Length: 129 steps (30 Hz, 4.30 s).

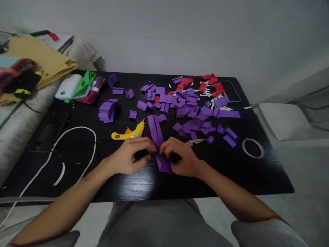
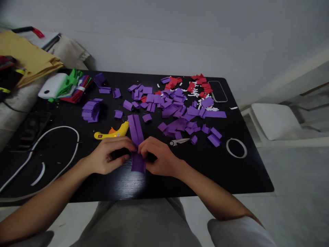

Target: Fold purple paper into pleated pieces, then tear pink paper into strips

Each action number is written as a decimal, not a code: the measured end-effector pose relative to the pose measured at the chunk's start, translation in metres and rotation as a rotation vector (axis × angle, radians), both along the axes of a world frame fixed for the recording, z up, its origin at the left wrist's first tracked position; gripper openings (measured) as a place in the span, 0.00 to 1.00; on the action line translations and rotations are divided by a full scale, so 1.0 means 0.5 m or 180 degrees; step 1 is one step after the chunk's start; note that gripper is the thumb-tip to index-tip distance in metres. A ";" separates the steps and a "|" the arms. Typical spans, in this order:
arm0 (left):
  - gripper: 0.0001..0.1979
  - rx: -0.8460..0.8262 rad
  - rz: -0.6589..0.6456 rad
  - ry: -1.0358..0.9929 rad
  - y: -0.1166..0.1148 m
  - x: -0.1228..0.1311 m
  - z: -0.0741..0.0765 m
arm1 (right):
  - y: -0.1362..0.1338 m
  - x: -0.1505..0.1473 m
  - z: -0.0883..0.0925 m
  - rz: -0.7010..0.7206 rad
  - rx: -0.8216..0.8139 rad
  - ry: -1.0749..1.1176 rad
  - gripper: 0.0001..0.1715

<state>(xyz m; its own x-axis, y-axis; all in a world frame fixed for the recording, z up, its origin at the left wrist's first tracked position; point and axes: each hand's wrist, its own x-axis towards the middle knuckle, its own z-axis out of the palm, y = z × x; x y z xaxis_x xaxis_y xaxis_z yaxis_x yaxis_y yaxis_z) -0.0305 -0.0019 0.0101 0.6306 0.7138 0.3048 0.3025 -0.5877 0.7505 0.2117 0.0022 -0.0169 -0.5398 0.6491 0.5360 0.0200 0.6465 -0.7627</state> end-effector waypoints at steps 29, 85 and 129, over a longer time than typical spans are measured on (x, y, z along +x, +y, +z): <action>0.08 -0.1440 0.1513 -0.0968 0.006 0.033 -0.037 | -0.010 0.004 -0.010 -0.0094 0.1377 -0.0738 0.14; 0.07 -0.0041 0.0234 -0.0028 -0.013 -0.004 -0.004 | -0.012 -0.003 -0.004 -0.0112 0.0088 0.0042 0.15; 0.06 0.0891 0.1448 0.0434 0.018 -0.028 -0.004 | 0.012 0.017 0.013 0.0976 -0.2302 0.0262 0.46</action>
<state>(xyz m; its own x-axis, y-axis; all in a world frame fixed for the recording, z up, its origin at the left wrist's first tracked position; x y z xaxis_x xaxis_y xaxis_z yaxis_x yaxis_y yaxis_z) -0.0446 0.0073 0.0079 0.3244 0.8270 0.4592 0.6560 -0.5465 0.5206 0.2204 0.0083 -0.0103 -0.7279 0.6805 0.0837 -0.1537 -0.0430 -0.9872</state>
